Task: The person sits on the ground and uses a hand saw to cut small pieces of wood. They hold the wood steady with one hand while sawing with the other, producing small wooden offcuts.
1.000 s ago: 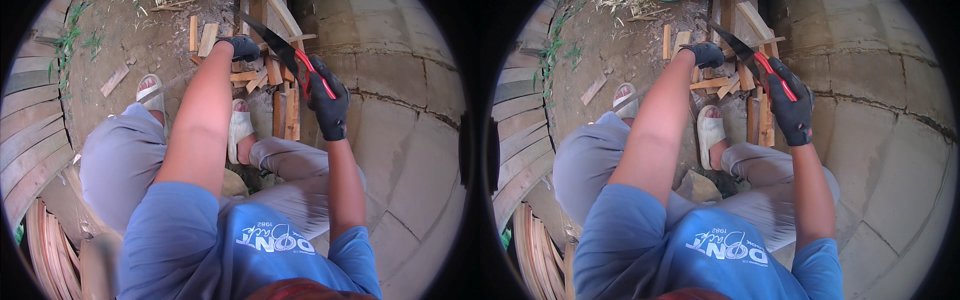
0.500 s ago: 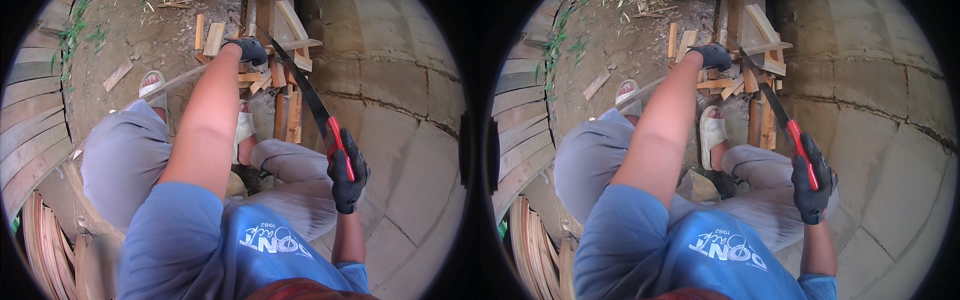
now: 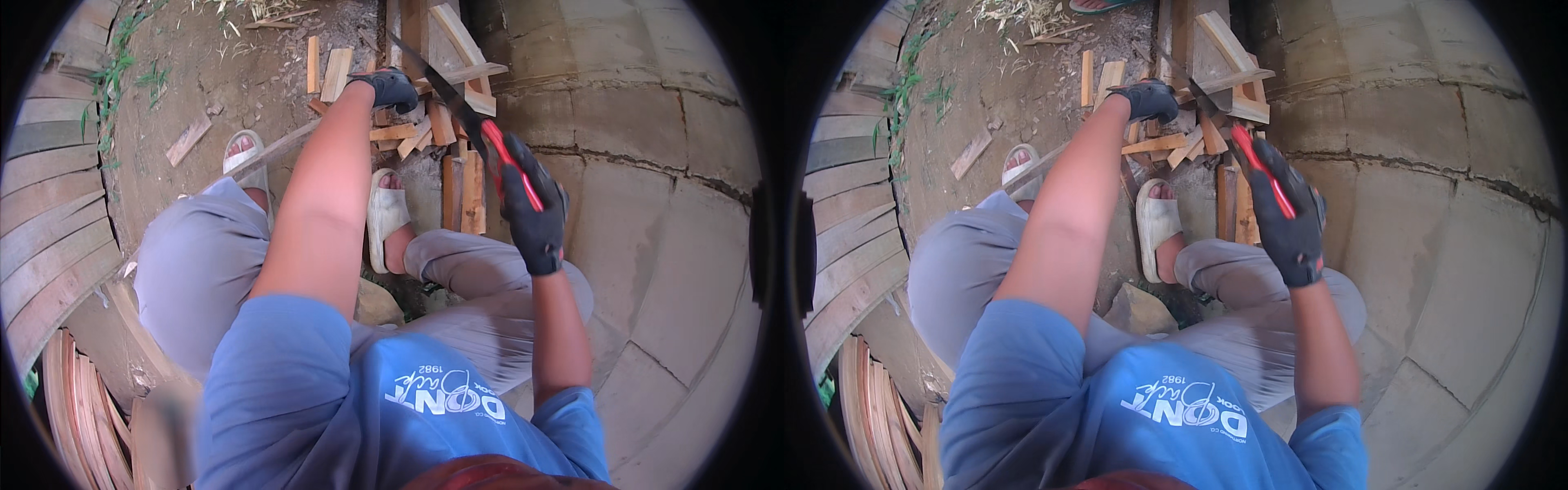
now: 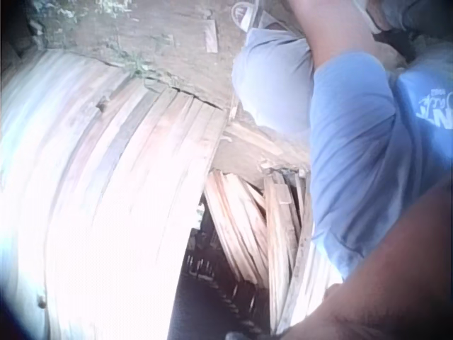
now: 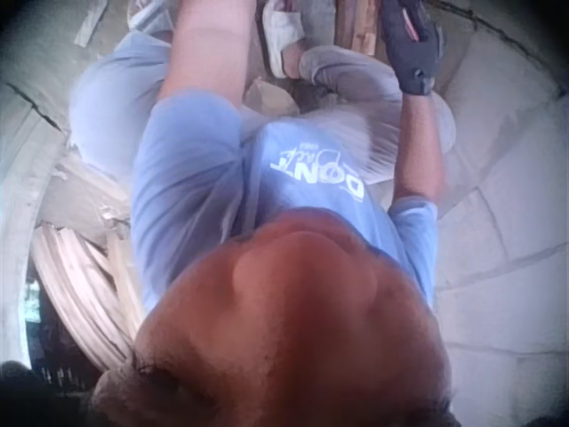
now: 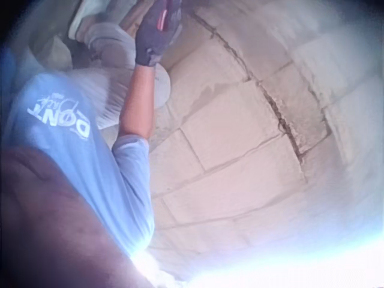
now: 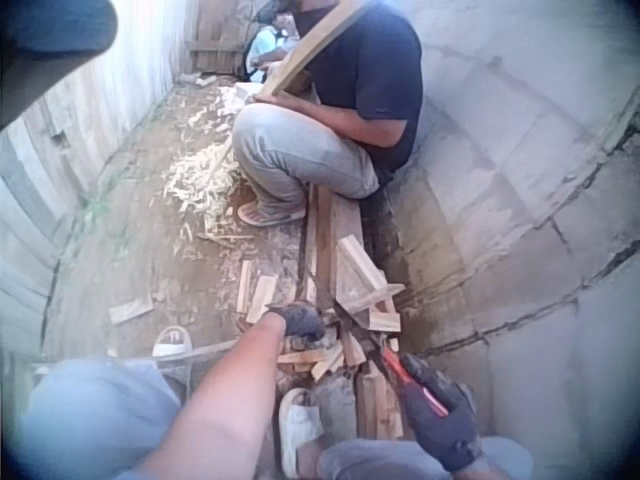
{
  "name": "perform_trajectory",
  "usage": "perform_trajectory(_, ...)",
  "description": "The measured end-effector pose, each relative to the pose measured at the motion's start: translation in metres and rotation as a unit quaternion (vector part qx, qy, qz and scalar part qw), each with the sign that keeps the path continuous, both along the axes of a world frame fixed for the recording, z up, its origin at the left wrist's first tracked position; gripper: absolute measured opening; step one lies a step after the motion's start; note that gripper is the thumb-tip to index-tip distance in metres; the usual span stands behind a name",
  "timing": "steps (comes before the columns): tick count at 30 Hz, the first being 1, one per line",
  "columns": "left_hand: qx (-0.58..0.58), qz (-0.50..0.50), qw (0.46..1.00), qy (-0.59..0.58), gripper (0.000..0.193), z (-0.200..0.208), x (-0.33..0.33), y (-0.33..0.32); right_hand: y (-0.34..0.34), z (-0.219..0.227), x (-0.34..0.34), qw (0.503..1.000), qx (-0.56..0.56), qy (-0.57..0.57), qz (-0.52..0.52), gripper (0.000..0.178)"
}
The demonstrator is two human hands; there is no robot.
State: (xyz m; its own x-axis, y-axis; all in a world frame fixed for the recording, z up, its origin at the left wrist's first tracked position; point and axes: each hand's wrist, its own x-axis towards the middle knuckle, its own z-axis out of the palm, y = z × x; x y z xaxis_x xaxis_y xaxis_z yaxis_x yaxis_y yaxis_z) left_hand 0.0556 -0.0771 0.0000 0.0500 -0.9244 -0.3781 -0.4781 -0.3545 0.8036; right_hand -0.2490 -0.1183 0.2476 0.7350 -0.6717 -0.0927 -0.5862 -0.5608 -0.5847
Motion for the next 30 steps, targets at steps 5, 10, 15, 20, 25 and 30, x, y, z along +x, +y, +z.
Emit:
perform_trajectory(5,-0.017,-0.022,0.995,-0.092,0.032,-0.034,0.004,0.001,0.028,0.066,-0.076,0.997,0.015,0.059,-0.045,0.042)
perform_trajectory(10,0.038,0.020,0.989,-0.142,0.042,-0.024,-0.013,-0.007,0.021,0.070,-0.063,0.997,-0.004,0.070,-0.032,0.043)
perform_trajectory(15,0.095,0.087,0.984,-0.127,0.047,0.024,-0.027,0.002,-0.010,-0.025,0.040,0.997,-0.048,-0.016,0.064,0.039)
perform_trajectory(20,0.102,0.099,0.984,-0.112,0.052,0.019,-0.025,-0.001,-0.021,-0.080,0.090,0.991,-0.058,-0.076,0.092,0.037)
perform_trajectory(25,0.098,0.103,0.983,-0.120,0.053,0.031,-0.027,0.004,-0.023,-0.071,0.075,0.997,-0.015,-0.050,0.062,0.038)
perform_trajectory(30,0.103,0.116,0.981,-0.118,0.057,0.036,-0.023,0.018,0.016,0.007,-0.006,0.999,0.012,0.029,0.027,0.039)
